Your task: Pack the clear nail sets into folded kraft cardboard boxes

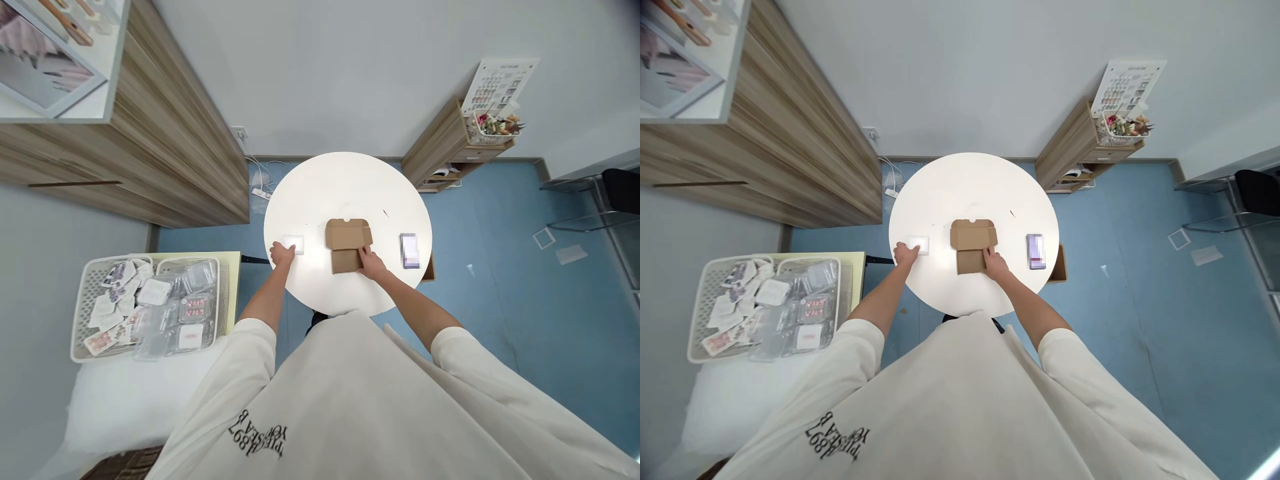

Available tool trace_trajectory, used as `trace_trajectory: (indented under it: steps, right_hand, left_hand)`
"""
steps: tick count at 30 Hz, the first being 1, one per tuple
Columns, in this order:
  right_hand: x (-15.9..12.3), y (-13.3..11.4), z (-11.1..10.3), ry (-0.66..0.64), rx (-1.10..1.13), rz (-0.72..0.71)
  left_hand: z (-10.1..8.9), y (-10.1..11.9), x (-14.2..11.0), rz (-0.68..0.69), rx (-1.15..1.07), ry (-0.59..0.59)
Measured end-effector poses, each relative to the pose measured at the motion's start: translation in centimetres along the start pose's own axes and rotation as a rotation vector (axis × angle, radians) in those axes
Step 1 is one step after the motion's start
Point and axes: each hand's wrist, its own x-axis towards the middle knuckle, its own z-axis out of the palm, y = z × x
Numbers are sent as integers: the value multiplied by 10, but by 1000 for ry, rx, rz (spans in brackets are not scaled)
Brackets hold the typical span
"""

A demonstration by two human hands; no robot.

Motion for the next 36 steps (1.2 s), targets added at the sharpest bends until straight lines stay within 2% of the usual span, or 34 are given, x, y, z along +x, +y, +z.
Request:
trace_trajectory:
  steps: [4, 7, 12, 16, 20, 25, 31, 36]
  right_hand:
    - [0, -1, 0, -1, -9, 4]
    - [-1, -1, -1, -1, -14, 4]
    - [-1, -1, -1, -7, -23, 3]
    - [-1, 1, -1, 4, -11, -4]
    - [-1, 5, 0, 21, 24, -16]
    - [-1, 9, 2, 45, 61, -14]
    - [-2, 11, 3, 53, 49, -28]
    - [-2, 12, 2, 57, 49, -36]
  left_hand:
    - [1, 0, 3, -11, -8, -29]
    - [-1, -3, -3, 44, -23, -36]
    - [-2, -1, -32, 236, -163, -47]
    - [2, 16, -66, 430, -156, -130]
    - [22, 43, -100, 577, -4, -200]
    - [59, 66, -132, 710, 278, -223]
    - [91, 79, -144, 772, 498, -308]
    - [100, 84, -150, 831, 549, -228]
